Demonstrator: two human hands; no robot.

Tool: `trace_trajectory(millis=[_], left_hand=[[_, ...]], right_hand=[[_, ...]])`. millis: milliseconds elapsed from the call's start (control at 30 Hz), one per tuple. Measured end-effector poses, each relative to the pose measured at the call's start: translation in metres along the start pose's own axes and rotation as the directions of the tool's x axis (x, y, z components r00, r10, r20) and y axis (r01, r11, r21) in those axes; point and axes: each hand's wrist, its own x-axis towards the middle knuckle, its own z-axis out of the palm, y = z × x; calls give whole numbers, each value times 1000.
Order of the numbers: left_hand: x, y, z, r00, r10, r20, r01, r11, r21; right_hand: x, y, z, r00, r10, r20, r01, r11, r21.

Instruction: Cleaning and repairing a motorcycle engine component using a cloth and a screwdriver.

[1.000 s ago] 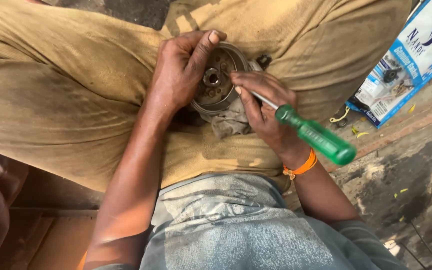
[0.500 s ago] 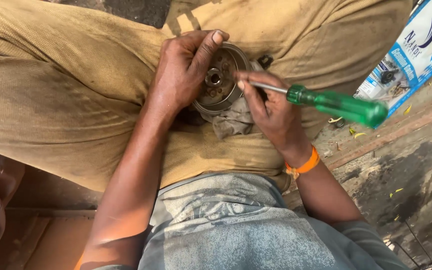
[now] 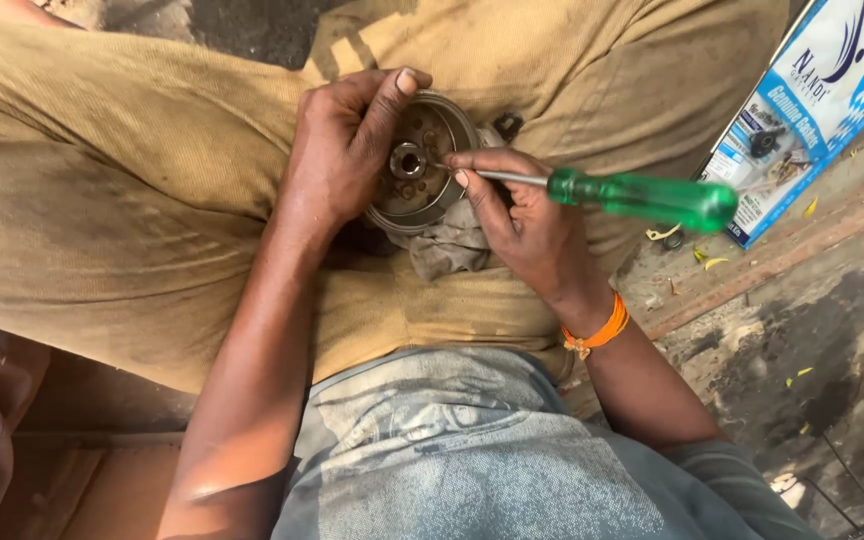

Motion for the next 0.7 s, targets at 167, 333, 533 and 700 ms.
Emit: trace_trajectory(millis=[167,333,533,700], left_hand=[[-1,7,2,997,-79,-9,79,997,8],[0,3,5,998,-67,-6,66,998,-18],[1,2,6,992,-125,-20,124,991,-53],[0,2,4,997,-76,-18,75,997,-19]], right_hand=[[1,5,3,988,153,-15,-153,988,28],[-1,0,0,934,348,85,-347,938,-23],[-1,6,3,1000,5,-26,-4,1000,18],[3,-2,2,994,21,-106,-20,1000,11]])
